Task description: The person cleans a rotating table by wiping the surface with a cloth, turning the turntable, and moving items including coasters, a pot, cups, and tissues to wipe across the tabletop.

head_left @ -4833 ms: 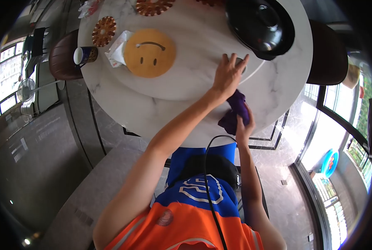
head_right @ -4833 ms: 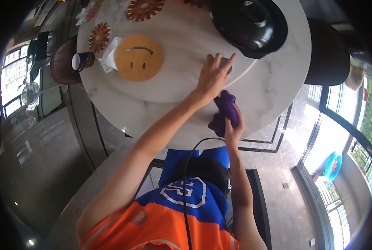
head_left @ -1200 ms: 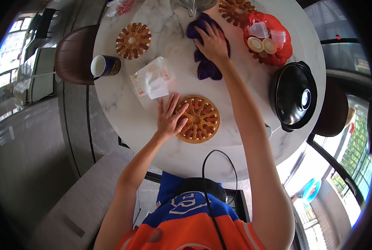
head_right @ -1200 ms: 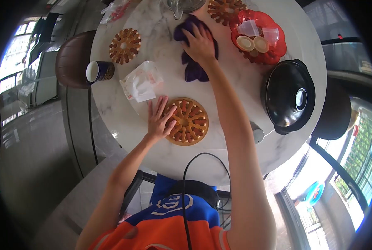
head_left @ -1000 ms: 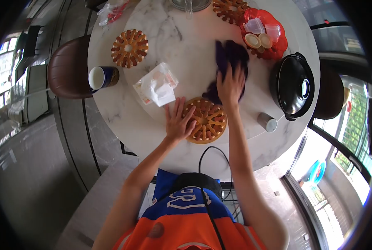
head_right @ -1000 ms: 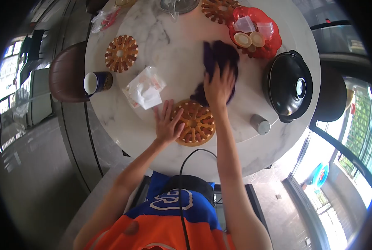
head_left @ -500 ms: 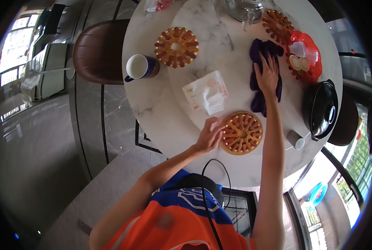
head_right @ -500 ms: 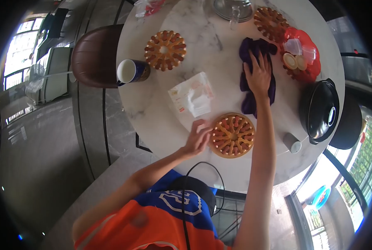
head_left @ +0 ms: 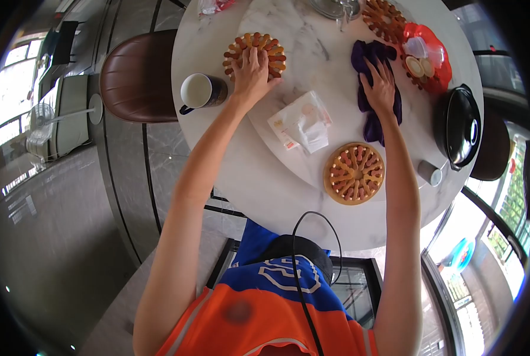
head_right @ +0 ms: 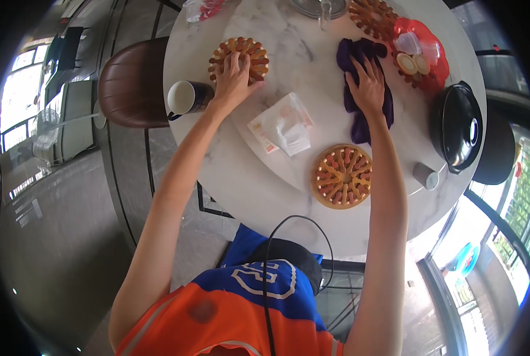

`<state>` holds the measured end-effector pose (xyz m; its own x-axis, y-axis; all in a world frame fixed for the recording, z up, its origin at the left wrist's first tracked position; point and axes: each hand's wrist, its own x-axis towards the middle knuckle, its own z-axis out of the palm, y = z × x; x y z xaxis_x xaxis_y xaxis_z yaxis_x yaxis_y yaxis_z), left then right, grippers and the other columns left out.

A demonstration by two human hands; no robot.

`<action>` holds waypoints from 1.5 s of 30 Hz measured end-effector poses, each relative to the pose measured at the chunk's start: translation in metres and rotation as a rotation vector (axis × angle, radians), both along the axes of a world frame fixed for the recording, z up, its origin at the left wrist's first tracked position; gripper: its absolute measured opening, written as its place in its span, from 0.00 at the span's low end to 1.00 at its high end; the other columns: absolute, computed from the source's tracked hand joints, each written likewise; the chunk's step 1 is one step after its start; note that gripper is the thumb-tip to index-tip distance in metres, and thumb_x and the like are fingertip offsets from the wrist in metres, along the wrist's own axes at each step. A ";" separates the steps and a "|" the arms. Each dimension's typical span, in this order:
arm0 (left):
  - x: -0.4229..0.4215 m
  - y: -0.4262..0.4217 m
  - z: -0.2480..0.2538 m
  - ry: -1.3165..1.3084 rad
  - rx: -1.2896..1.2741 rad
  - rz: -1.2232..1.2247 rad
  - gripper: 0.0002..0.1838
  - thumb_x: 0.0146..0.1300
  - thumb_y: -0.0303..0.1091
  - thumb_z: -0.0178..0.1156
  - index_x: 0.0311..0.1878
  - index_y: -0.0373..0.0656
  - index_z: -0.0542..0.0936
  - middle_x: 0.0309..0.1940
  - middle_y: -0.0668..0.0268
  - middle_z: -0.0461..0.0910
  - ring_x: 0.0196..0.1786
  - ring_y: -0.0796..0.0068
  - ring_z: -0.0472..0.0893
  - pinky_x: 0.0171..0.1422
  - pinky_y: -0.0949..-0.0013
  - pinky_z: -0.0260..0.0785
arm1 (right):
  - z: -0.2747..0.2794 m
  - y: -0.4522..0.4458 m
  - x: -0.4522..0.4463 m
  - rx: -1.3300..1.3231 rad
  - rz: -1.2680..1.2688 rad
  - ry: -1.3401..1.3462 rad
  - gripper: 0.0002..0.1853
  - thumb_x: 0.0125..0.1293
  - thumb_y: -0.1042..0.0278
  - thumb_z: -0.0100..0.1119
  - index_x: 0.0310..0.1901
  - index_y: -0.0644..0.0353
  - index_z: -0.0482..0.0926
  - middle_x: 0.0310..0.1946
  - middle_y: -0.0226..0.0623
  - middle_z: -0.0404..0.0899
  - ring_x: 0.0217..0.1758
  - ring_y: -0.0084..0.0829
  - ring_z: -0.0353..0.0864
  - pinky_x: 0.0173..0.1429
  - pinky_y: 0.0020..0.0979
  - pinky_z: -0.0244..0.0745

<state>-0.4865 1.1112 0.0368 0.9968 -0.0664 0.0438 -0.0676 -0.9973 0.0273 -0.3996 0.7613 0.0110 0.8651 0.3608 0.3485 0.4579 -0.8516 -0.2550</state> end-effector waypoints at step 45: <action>-0.171 -0.164 0.061 -0.236 -0.672 0.225 0.61 0.47 0.32 0.78 0.81 0.40 0.48 0.64 0.50 0.63 0.66 0.47 0.67 0.73 0.50 0.62 | -0.028 -0.049 0.003 0.143 0.314 0.197 0.38 0.59 0.63 0.73 0.72 0.40 0.69 0.74 0.44 0.65 0.76 0.50 0.65 0.78 0.45 0.65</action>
<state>-0.6572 0.9472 0.0974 0.9423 0.2544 0.2177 0.0563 -0.7613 0.6459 -0.3964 0.7128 -0.0170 0.7758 0.5783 0.2525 0.6208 -0.6277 -0.4697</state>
